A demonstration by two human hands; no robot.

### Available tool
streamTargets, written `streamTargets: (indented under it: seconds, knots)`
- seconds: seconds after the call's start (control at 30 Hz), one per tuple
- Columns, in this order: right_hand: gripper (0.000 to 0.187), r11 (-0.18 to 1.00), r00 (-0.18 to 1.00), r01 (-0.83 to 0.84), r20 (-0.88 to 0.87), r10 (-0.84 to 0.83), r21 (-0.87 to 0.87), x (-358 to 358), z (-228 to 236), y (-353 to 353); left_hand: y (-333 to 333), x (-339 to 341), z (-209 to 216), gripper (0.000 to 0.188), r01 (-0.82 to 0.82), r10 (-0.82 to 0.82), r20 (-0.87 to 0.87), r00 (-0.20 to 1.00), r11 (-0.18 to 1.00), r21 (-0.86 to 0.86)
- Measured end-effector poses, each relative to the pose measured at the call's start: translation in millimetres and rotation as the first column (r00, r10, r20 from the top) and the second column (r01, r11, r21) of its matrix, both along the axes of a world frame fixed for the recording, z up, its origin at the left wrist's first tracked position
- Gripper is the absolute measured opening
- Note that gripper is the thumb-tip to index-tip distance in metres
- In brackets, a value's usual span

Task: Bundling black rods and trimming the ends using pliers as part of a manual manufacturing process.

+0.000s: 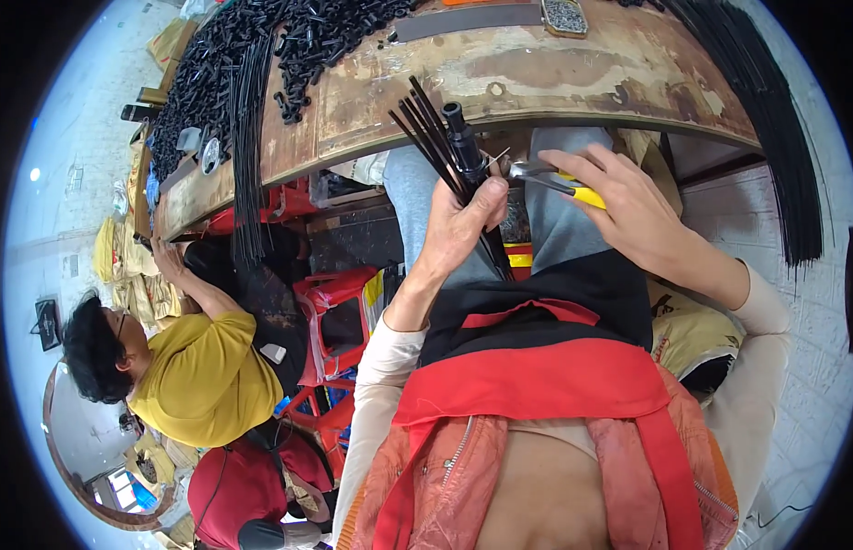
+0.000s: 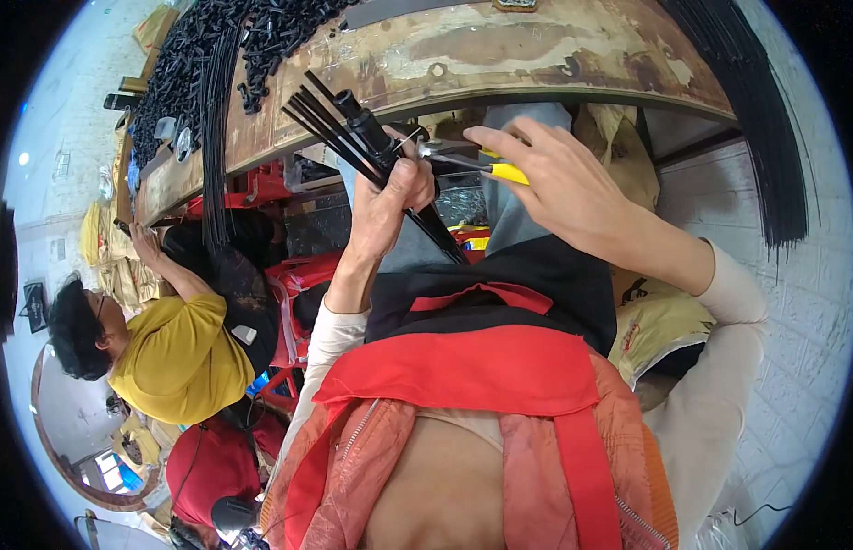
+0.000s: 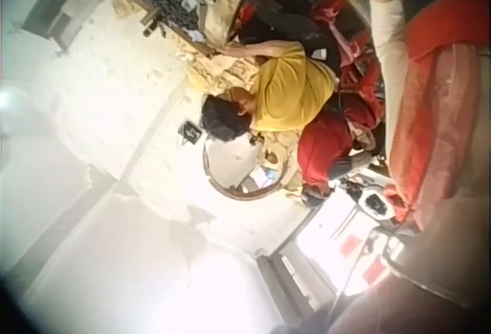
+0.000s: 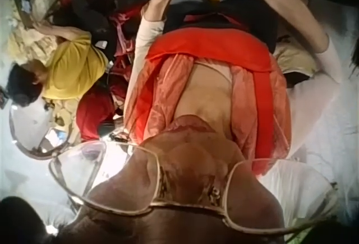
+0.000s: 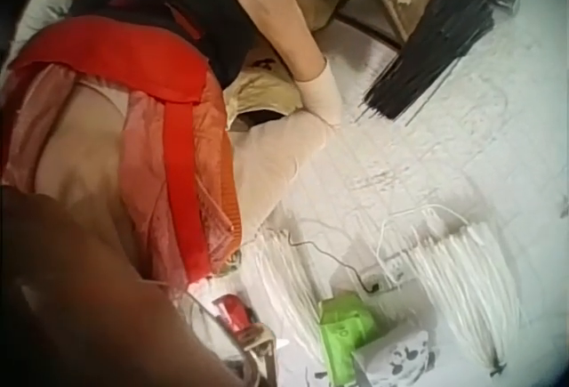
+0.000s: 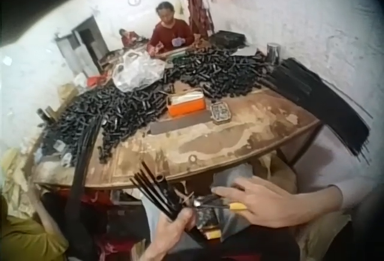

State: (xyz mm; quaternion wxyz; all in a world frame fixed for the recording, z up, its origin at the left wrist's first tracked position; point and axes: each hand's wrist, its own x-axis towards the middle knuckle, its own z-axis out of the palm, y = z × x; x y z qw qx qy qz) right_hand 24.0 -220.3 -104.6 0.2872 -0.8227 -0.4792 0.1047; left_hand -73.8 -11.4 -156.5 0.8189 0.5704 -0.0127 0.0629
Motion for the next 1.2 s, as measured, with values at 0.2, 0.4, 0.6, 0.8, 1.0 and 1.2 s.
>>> streamTargets:
  seconds: [0.2, 0.4, 0.6, 0.8, 1.0, 1.2]
  knots:
    - [0.056, 1.000, 1.000, -0.009, -0.005, 0.009, -0.005, 2.7, 2.1, -4.7, -8.2, 3.0, 2.5, 0.037, 0.006, -0.005, -0.038, 0.999, 1.000, 0.025]
    - [0.059, 1.000, 0.997, 0.011, 0.079, -0.013, 0.024, 4.4, -3.0, -6.5, -11.1, 4.2, 0.1, 0.036, 0.005, -0.003, -0.043, 0.999, 0.999, 0.053]
    - [0.064, 1.000, 0.982, 0.024, 0.186, -0.023, -0.004, 3.7, 1.6, -3.7, -11.1, 2.6, 0.8, 0.025, -0.030, 0.030, -0.033, 0.999, 0.999, -0.014]
    - [0.063, 1.000, 0.964, -0.011, 0.265, 0.016, -0.021, 16.5, 3.6, -7.0, -11.9, 4.9, 1.0, 0.024, -0.051, 0.050, -0.067, 0.996, 0.999, -0.011]
    - [0.055, 0.964, 0.797, -0.255, -0.581, 0.167, -0.074, 29.9, 27.3, -10.9, -12.3, 0.2, -3.5, 0.023, 0.012, -0.015, -0.045, 0.999, 0.998, -0.066]
    - [0.051, 0.995, 0.925, -0.055, -0.380, 0.018, -0.086, 10.9, 15.2, -12.1, -12.0, 3.3, 5.8, 0.022, 0.035, -0.055, -0.135, 0.989, 0.988, -0.150]
